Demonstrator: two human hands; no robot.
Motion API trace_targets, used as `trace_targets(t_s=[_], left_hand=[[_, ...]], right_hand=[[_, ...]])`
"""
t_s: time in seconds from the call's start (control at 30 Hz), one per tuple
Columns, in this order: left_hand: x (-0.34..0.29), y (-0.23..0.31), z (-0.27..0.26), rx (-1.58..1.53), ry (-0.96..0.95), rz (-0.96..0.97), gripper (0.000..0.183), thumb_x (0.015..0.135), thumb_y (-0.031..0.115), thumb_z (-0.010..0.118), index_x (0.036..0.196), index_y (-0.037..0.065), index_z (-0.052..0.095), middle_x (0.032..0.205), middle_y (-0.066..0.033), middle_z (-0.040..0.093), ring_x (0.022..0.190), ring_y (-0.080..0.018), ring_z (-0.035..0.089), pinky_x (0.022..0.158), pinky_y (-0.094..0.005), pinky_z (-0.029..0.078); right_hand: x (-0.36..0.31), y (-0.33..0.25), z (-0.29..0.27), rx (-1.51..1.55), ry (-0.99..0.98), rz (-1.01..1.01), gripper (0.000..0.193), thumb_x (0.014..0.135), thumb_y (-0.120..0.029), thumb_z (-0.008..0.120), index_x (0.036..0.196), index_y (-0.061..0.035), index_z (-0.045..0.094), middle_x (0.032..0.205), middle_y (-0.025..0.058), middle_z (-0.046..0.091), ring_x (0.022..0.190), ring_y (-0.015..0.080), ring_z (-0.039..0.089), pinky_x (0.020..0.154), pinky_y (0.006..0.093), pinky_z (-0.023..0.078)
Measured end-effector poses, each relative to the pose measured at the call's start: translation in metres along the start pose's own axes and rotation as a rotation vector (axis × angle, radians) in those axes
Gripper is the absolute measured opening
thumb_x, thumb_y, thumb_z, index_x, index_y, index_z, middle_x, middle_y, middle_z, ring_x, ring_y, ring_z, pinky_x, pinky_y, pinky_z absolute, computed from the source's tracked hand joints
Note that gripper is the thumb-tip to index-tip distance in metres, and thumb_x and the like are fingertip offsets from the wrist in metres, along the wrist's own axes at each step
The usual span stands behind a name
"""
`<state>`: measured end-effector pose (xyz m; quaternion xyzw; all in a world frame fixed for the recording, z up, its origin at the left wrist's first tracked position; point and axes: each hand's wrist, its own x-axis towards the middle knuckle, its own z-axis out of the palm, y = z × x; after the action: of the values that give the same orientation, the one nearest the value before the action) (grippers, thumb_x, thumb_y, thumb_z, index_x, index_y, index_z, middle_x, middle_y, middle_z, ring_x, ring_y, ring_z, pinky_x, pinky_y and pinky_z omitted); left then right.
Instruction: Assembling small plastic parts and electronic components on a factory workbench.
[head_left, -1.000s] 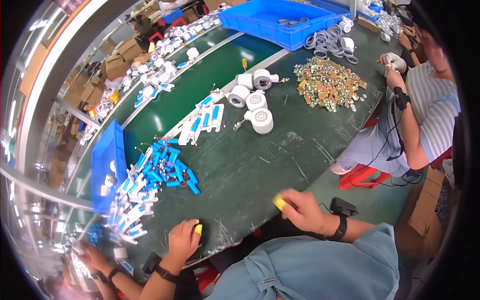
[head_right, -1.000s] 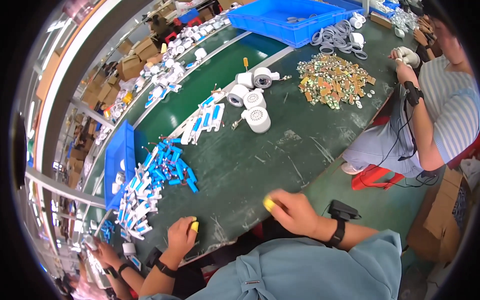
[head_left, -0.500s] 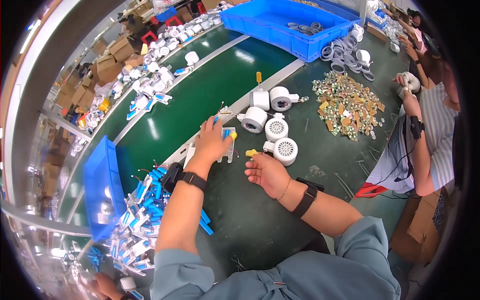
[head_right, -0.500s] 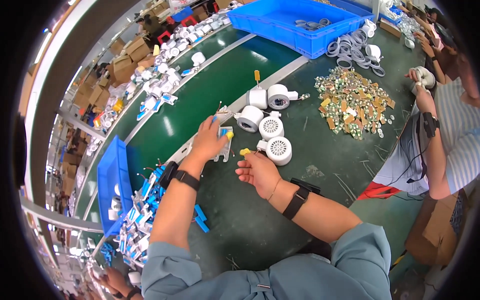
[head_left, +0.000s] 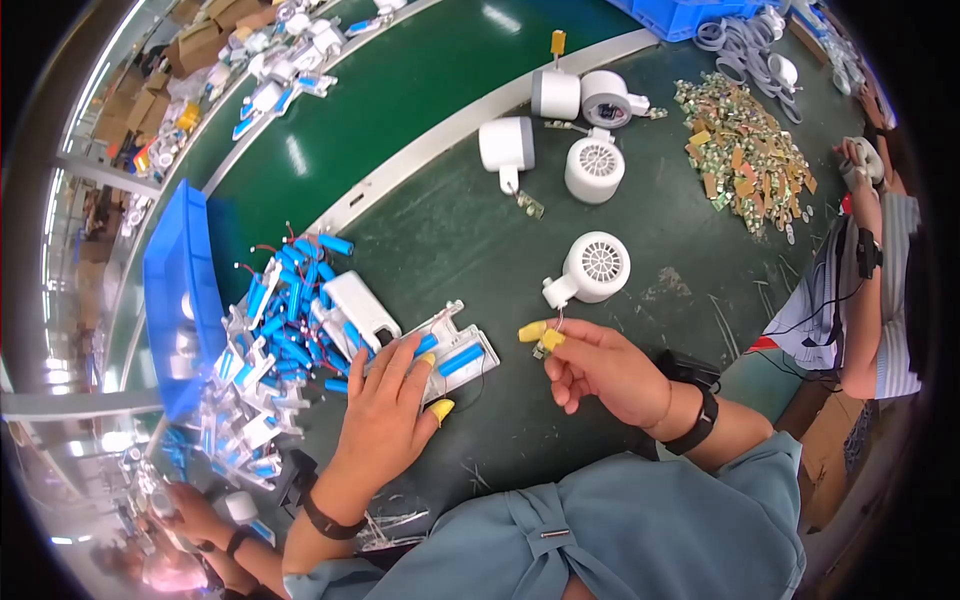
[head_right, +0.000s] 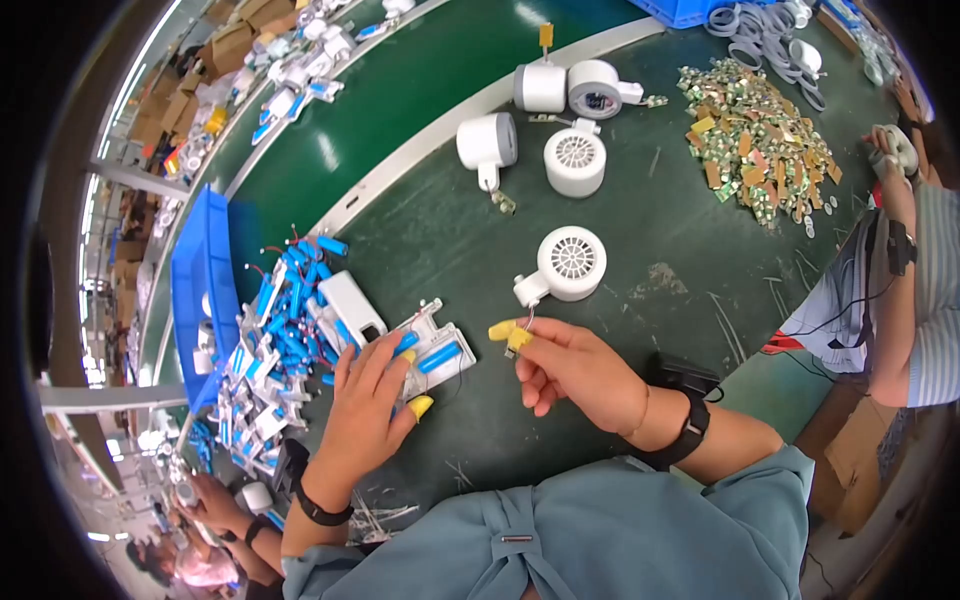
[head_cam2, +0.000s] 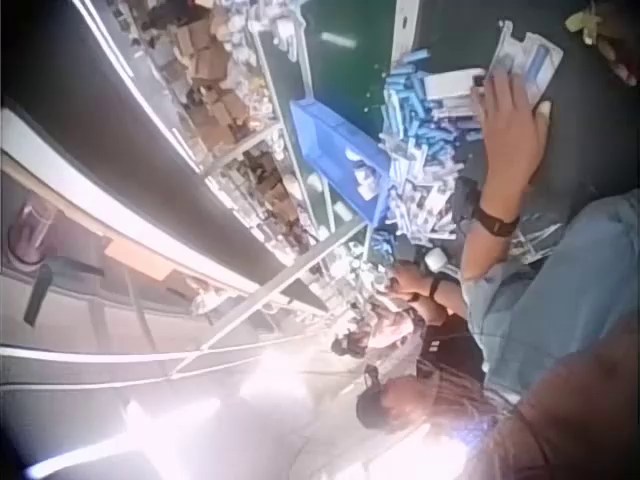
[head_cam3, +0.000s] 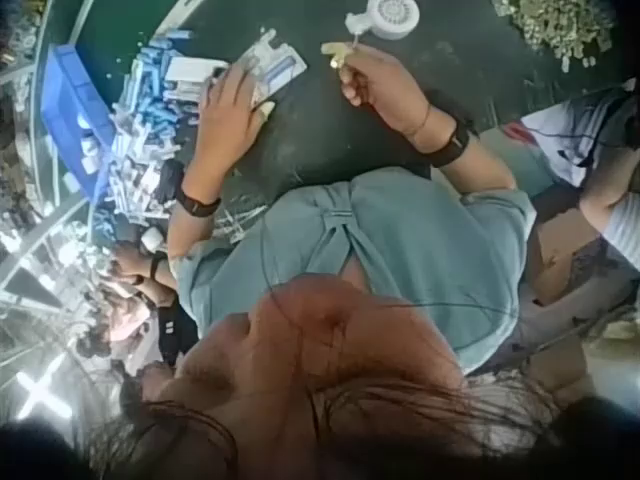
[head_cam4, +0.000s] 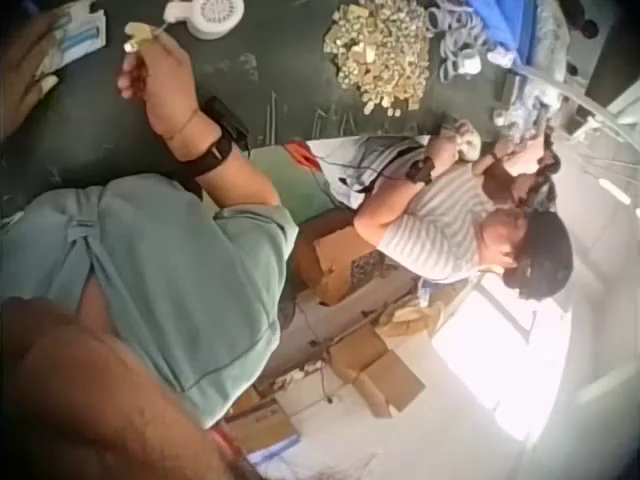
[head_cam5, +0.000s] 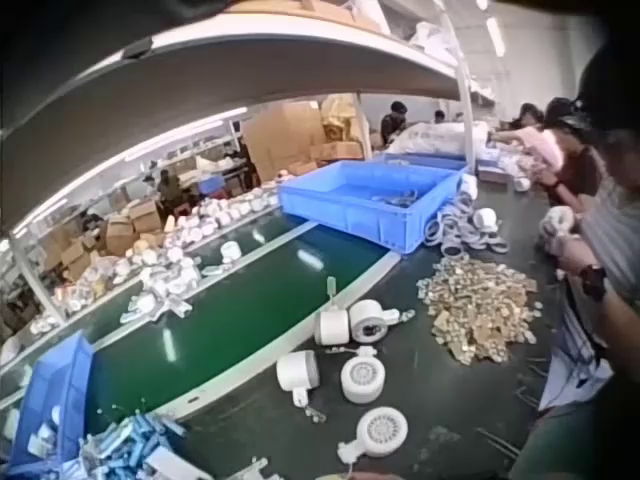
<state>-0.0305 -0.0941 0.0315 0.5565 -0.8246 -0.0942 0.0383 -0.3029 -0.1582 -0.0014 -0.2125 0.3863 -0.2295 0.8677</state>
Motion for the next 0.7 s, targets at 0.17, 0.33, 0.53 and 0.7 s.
trace_targets(t_s=[0.17, 0.33, 0.53, 0.7], left_hand=[[-0.006, 0.004, -0.002, -0.146, 0.292, -0.051, 0.038, 0.076, -0.002, 0.069, 0.113, 0.003, 0.061, 0.121, -0.0133, 0.059, 0.104, -0.0305, 0.058, 0.092, -0.0414, 0.045], [0.022, 0.005, 0.011, -0.459, 0.332, -0.181, 0.036, 0.078, 0.0, 0.069, 0.113, 0.002, 0.062, 0.108, -0.0123, 0.061, 0.088, -0.0269, 0.061, 0.074, -0.0343, 0.05], [0.052, -0.006, 0.03, -0.806, 0.194, -0.261, 0.028, 0.083, -0.004, 0.065, 0.111, 0.0, 0.063, 0.104, -0.0047, 0.062, 0.079, -0.0097, 0.057, 0.068, -0.0237, 0.047], [0.045, -0.015, 0.024, -1.274, 0.04, -0.436, 0.018, 0.093, 0.005, 0.06, 0.109, 0.0, 0.067, 0.097, -0.0055, 0.071, 0.078, -0.0102, 0.063, 0.067, -0.023, 0.05]], right_hand=[[-0.014, 0.019, 0.008, -0.281, -0.042, 0.024, 0.038, 0.104, -0.02, 0.046, 0.139, -0.0063, 0.049, 0.103, 0.0061, 0.06, 0.087, 0.0166, 0.069, 0.07, 0.0257, 0.057], [-0.02, 0.034, 0.011, -0.284, -0.062, -0.061, 0.039, 0.104, -0.016, 0.044, 0.141, -0.0046, 0.046, 0.113, 0.0109, 0.063, 0.097, 0.0196, 0.067, 0.076, 0.0292, 0.057], [-0.025, 0.046, 0.007, -0.164, -0.064, -0.119, 0.029, 0.103, -0.016, 0.047, 0.127, -0.0005, 0.052, 0.107, 0.01, 0.063, 0.089, 0.0158, 0.066, 0.076, 0.0276, 0.055], [-0.027, 0.051, 0.007, -0.103, -0.03, -0.154, 0.021, 0.103, -0.015, 0.047, 0.117, -0.001, 0.055, 0.102, 0.0084, 0.062, 0.085, 0.0147, 0.065, 0.075, 0.0271, 0.055]])
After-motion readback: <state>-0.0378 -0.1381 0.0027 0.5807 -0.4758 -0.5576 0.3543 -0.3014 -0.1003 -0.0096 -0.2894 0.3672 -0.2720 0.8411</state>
